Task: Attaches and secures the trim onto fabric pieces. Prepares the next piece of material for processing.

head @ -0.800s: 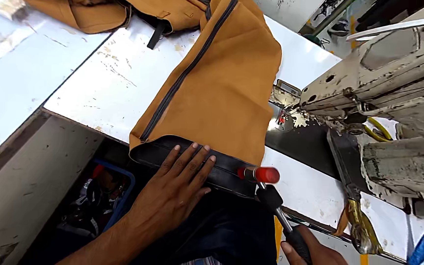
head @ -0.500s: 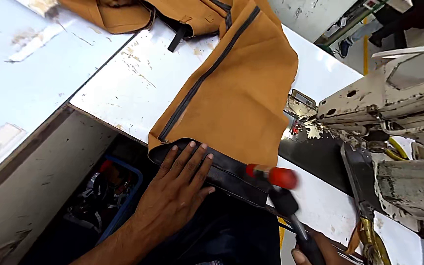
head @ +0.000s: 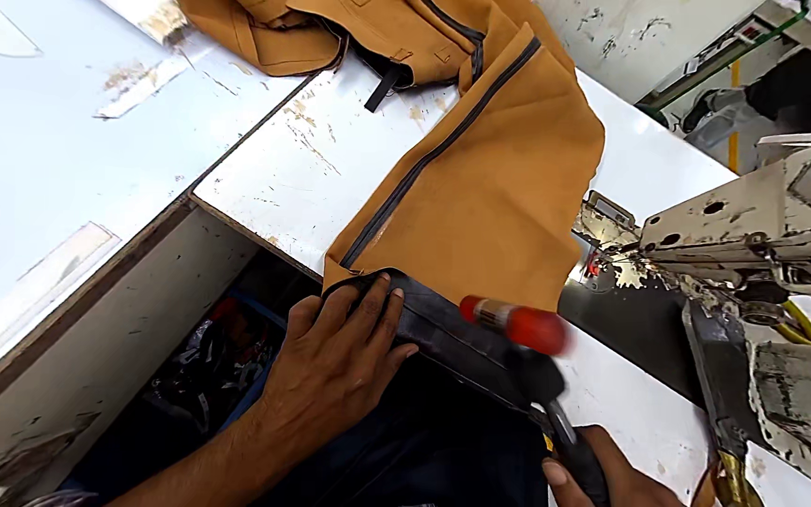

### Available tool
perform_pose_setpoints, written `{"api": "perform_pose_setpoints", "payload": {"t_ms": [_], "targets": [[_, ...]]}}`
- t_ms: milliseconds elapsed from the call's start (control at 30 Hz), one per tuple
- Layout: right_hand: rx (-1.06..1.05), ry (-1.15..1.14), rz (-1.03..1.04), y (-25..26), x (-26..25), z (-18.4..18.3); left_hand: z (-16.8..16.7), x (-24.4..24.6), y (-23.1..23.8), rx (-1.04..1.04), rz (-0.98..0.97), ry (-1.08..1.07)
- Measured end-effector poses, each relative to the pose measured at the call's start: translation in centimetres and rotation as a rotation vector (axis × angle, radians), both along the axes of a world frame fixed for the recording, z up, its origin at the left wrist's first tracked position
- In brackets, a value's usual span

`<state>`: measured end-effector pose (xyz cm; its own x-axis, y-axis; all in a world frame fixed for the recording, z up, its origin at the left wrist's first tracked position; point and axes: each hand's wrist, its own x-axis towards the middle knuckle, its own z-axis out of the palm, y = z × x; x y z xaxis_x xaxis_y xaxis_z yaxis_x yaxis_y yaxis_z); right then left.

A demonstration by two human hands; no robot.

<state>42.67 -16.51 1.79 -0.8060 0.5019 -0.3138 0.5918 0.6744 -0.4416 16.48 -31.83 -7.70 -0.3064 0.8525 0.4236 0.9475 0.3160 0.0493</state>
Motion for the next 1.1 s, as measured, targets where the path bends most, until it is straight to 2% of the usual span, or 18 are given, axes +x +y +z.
{"api": "perform_pose_setpoints", "payload": {"t_ms": [67, 100, 167, 233, 300, 333, 433, 500, 600, 700, 767, 867, 967, 1033, 1100], "targets": [[-0.024, 0.027, 0.010, 0.0, -0.6, -1.3, 0.1, -0.5, 0.1, 0.001, -0.024, 0.025], [-0.046, -0.045, 0.020, 0.3, -1.2, -1.5, 0.1, -0.7, 0.1, 0.001, -0.032, 0.037], [-0.028, -0.097, 0.035, 0.8, -2.2, -0.5, 0.1, -1.0, 0.3, 0.005, -0.055, 0.055], [-0.007, -0.002, 0.031, 0.1, -2.9, 0.3, 0.2, -1.4, 0.3, 0.014, -0.085, 0.046], [-0.018, 0.035, 0.037, -0.6, -3.4, -0.4, 0.3, -2.3, 0.1, 0.074, -0.157, -0.030], [-0.041, -0.031, 0.050, -0.6, -3.7, -0.9, 0.6, -3.0, -0.1, 0.134, -0.195, -0.097], [-0.084, -0.138, 0.061, 0.0, -4.4, -1.1, 2.2, -6.0, -0.5, 0.273, -0.166, -0.300], [-0.086, -0.153, 0.056, -0.2, -4.2, -1.0, 2.8, -7.9, -0.7, 0.243, -0.148, -0.433], [-0.068, -0.136, 0.048, -0.3, -4.1, -1.3, 2.6, -9.6, -0.4, 0.205, -0.124, -0.504], [-0.069, -0.160, 0.066, -0.1, -4.3, 0.0, 3.0, -9.6, 0.4, 0.153, -0.057, -0.543], [-0.038, -0.085, 0.075, -0.4, -4.6, 1.0, 3.5, -9.4, 1.0, 0.118, -0.027, -0.552], [-0.023, 0.082, 0.067, -1.2, -5.5, -0.8, 3.6, -9.4, 1.4, 0.093, -0.002, -0.559], [-0.003, -0.073, 0.096, -0.6, -7.3, -1.1, 3.4, -9.1, 1.6, 0.077, 0.005, -0.561], [0.016, -0.005, 0.087, -0.9, -8.0, -0.3, 3.3, -9.1, 1.8, 0.078, 0.014, -0.565], [0.005, 0.094, 0.081, -1.7, -8.4, -1.2, 3.2, -9.1, 1.7, 0.081, 0.019, -0.586]]}}
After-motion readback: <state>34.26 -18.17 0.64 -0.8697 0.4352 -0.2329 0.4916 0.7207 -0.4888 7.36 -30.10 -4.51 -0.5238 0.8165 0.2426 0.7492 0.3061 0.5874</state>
